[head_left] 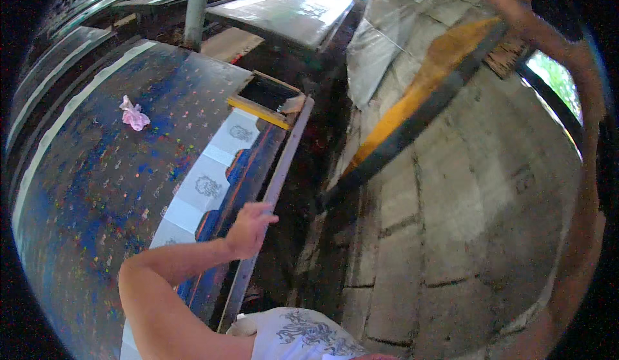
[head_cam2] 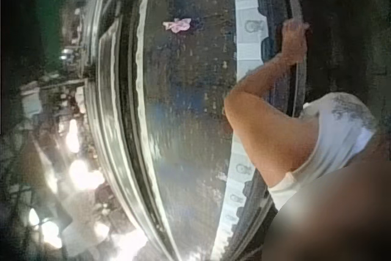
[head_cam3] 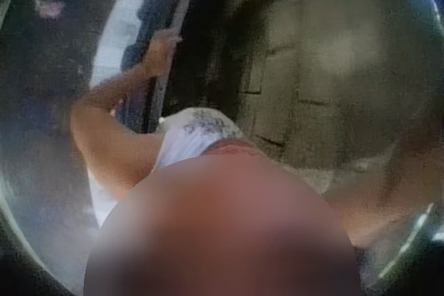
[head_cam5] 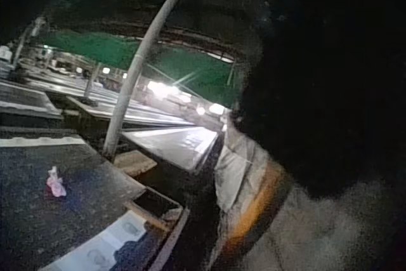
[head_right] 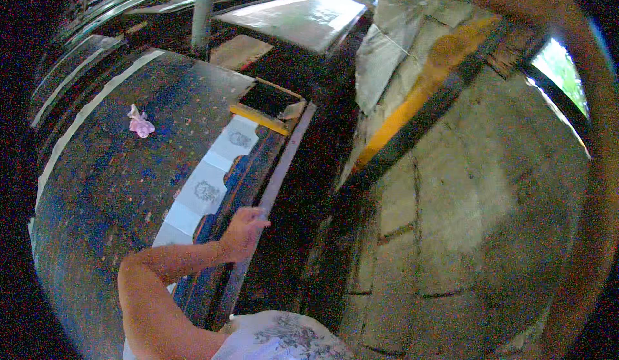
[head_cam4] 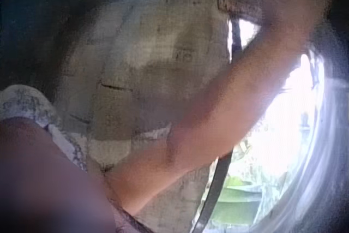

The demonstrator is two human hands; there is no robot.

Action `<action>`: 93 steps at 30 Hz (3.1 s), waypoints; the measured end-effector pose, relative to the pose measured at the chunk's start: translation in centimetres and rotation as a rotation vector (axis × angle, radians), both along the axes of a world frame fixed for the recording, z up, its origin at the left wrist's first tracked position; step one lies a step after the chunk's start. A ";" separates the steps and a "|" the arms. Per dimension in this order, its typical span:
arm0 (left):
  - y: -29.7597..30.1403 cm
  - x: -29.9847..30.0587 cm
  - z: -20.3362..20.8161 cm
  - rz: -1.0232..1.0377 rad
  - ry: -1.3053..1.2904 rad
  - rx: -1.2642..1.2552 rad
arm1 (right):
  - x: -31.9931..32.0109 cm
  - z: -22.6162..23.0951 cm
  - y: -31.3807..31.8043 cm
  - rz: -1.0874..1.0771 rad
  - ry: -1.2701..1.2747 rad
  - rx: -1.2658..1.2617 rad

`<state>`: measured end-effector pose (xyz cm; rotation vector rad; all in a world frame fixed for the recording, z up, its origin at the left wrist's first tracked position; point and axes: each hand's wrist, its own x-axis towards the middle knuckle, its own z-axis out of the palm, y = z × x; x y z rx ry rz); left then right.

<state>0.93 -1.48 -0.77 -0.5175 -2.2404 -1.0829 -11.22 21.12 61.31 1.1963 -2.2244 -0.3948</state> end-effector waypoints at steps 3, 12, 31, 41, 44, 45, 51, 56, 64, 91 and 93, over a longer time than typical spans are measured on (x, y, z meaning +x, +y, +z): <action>-1.0 0.7 -1.9 0.048 -0.126 0.105 | -3.6 -1.8 -4.0 0.112 -0.015 0.047; -2.9 -0.7 -4.0 0.054 -0.211 0.288 | -6.9 -7.3 -16.9 0.410 -0.038 0.197; -2.1 -0.4 -3.1 0.378 -0.391 0.429 | -23.7 -16.7 -22.7 0.815 -0.149 -0.104; -0.6 -1.4 -2.3 0.568 -0.602 0.588 | -48.3 -39.2 -12.0 0.303 -1.143 -1.157; -0.3 -1.8 -1.7 0.638 -0.574 0.528 | -48.0 -45.5 -13.5 0.326 -1.205 -1.086; -0.2 -2.0 -1.6 0.650 -0.559 0.556 | -47.3 -47.0 -14.0 0.341 -1.229 -1.073; -0.2 -2.0 -0.7 0.593 -0.528 0.549 | -41.9 -49.6 -17.6 0.587 -0.896 -0.960; -0.7 -1.8 -0.4 0.544 -0.545 0.521 | -38.1 -48.4 -20.8 0.825 -0.770 -0.656; 0.2 -5.6 2.6 0.884 -0.441 0.835 | -38.9 -48.3 -25.1 1.188 -0.742 -0.389; -1.8 -45.3 0.7 1.579 -0.352 0.395 | -62.1 -60.1 -20.3 0.628 -1.278 -0.520; -2.1 -45.4 0.2 1.582 -0.333 0.357 | -62.1 -60.1 -20.4 0.608 -1.346 -0.478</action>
